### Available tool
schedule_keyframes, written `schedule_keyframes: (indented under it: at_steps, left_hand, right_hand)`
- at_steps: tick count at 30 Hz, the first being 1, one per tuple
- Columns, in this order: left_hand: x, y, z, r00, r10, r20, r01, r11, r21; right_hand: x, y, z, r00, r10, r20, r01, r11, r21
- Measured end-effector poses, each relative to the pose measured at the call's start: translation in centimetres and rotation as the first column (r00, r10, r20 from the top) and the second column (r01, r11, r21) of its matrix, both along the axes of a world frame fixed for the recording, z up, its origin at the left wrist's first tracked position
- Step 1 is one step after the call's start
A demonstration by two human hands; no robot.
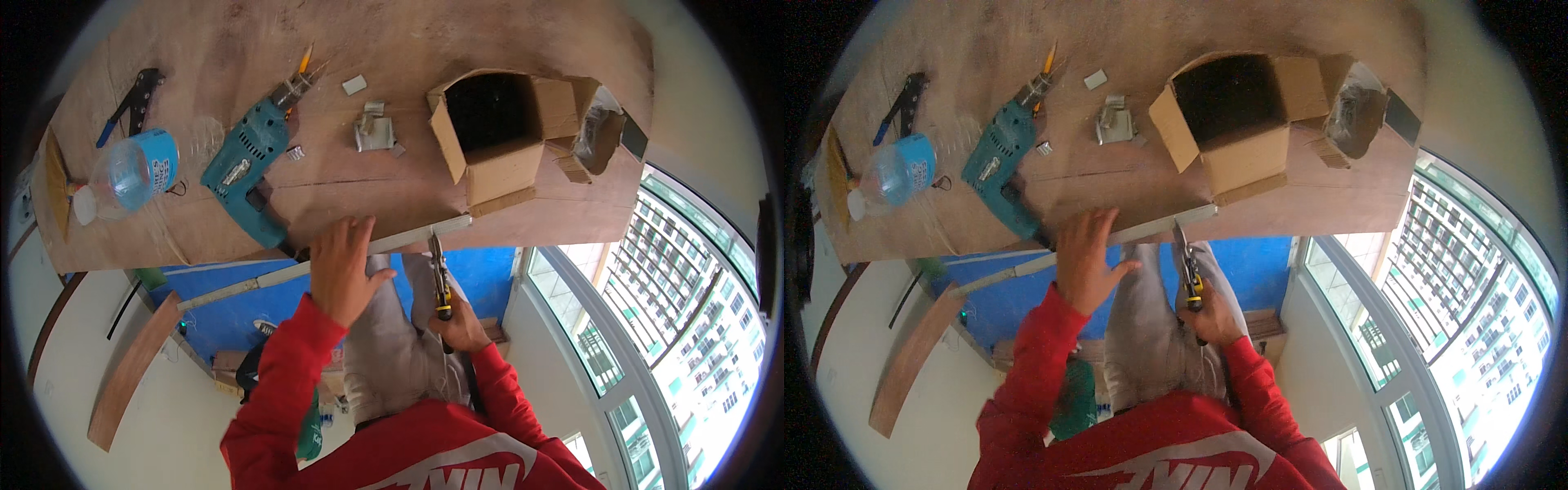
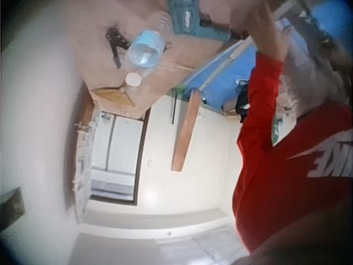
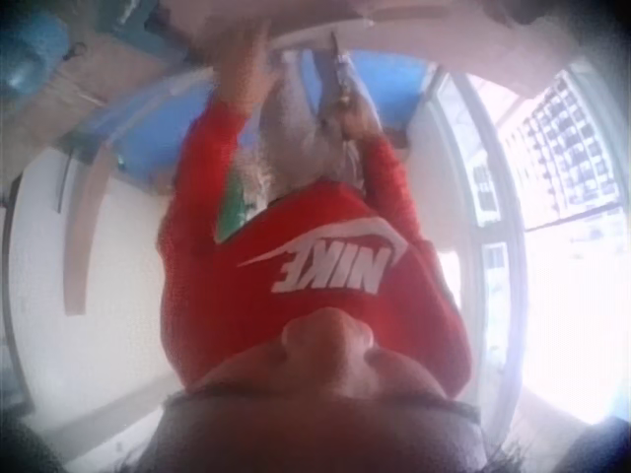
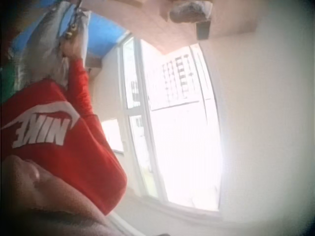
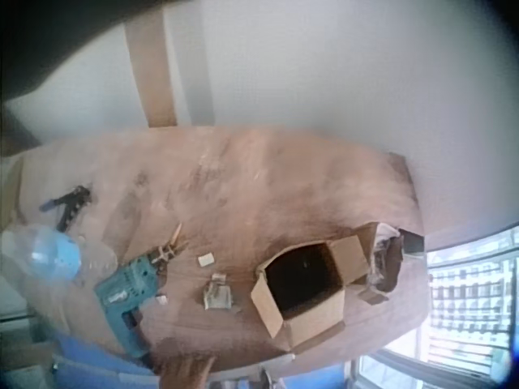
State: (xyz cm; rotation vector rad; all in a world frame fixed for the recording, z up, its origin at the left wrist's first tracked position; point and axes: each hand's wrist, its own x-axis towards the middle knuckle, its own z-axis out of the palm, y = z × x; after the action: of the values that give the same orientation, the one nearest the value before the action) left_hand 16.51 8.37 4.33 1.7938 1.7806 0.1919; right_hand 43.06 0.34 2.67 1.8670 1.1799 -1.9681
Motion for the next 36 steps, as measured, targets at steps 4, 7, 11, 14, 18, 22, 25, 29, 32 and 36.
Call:
schedule_keyframes:
  at_steps: [4,7,11,14,18,22,25,29,32,36]
  left_hand:
    - [0.8,-0.1,-4.0,0.989,-0.135,-0.052,0.123,0.973,-0.197]
    - [0.2,-0.9,-4.7,0.987,-0.155,-0.031,0.144,0.961,-0.235]
    - [-1.1,-0.6,-4.6,0.997,-0.074,-0.02,0.071,0.988,-0.137]
    - [-1.6,-0.2,-4.8,0.998,-0.061,0.001,0.06,0.978,-0.201]
    - [-1.7,-0.3,-5.4,0.994,-0.104,0.032,0.107,0.985,-0.136]
    - [-1.5,-0.9,-5.6,0.993,-0.115,0.019,0.116,0.99,-0.076]
    - [-1.4,-1.1,-5.5,0.99,-0.14,0.0,0.14,0.99,-0.023]
    - [-1.3,-1.2,-5.3,0.985,-0.172,-0.004,0.17,0.977,-0.13]
    - [-1.3,-1.1,-5.1,0.988,-0.155,-0.012,0.149,0.968,-0.201]
    - [-1.4,-1.0,-5.3,0.98,-0.198,-0.007,0.194,0.966,-0.174]
  right_hand:
    - [1.1,-0.3,-0.1,0.997,0.043,-0.057,-0.041,0.998,0.037]
    - [1.9,-0.8,0.9,0.985,0.007,-0.17,-0.003,1.0,0.023]
    - [2.8,-1.8,2.8,0.99,0.077,-0.114,-0.084,0.995,-0.051]
    - [2.7,-2.0,3.1,0.992,0.096,-0.079,-0.099,0.995,-0.026]
    - [1.2,-0.9,1.0,0.995,0.097,-0.006,-0.093,0.968,0.232]
    - [0.0,0.8,0.1,0.997,0.053,0.051,-0.058,0.991,0.118]
    - [-0.4,1.7,0.6,0.994,0.059,0.096,-0.062,0.998,0.022]
    - [-0.5,1.7,0.9,0.998,0.028,0.059,-0.03,0.999,0.031]
    - [-0.6,0.8,0.2,0.998,0.032,0.057,-0.039,0.993,0.116]
    - [-0.4,-0.2,-0.9,0.998,0.037,0.049,-0.046,0.983,0.176]
